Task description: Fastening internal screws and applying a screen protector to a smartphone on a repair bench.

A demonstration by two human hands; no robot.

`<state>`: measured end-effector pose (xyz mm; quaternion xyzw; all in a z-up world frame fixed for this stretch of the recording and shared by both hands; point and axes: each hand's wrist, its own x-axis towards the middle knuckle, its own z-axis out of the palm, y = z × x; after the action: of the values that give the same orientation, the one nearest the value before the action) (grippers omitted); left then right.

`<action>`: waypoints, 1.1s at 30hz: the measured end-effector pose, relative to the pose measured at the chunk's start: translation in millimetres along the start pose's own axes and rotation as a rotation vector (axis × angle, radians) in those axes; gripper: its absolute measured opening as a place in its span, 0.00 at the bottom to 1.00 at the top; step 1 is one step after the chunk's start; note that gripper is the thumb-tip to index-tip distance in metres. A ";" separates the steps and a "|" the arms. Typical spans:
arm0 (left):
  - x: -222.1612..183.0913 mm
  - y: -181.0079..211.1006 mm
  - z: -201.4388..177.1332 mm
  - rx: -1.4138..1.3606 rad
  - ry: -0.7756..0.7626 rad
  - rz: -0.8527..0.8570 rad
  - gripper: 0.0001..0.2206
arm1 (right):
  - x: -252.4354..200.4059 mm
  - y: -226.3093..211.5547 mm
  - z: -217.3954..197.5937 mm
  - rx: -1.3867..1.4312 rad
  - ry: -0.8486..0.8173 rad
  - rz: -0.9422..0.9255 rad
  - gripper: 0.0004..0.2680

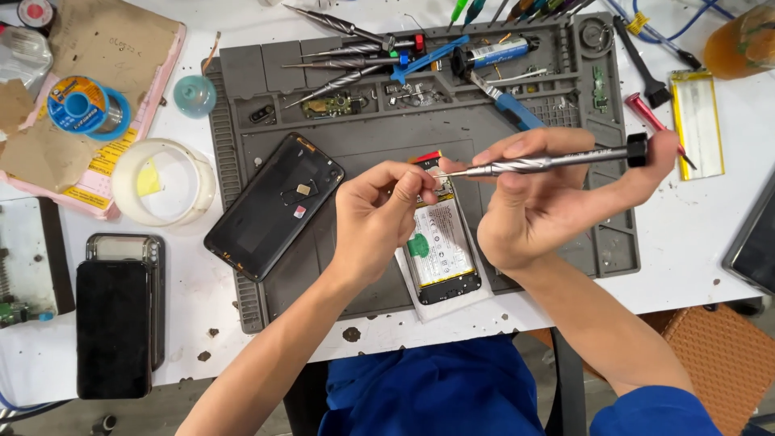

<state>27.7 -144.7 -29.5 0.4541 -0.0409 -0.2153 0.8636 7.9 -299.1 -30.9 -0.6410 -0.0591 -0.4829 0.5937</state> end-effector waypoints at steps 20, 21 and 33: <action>2.5 -2.5 0.4 0.394 -0.012 0.227 0.09 | 6.7 -5.7 -7.4 0.034 -0.197 0.027 0.28; 2.2 -2.0 0.1 0.373 -0.044 0.222 0.09 | 8.7 -6.2 -9.3 0.029 -0.246 0.024 0.28; -2.8 0.8 -2.8 0.903 -0.052 0.581 0.04 | 27.4 -28.7 -10.6 -0.157 -0.491 0.041 0.26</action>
<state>26.2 -141.0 -30.2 0.7448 -0.2746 0.0604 0.6052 -2.2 -313.2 6.4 -0.7842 -0.1508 -0.3037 0.5196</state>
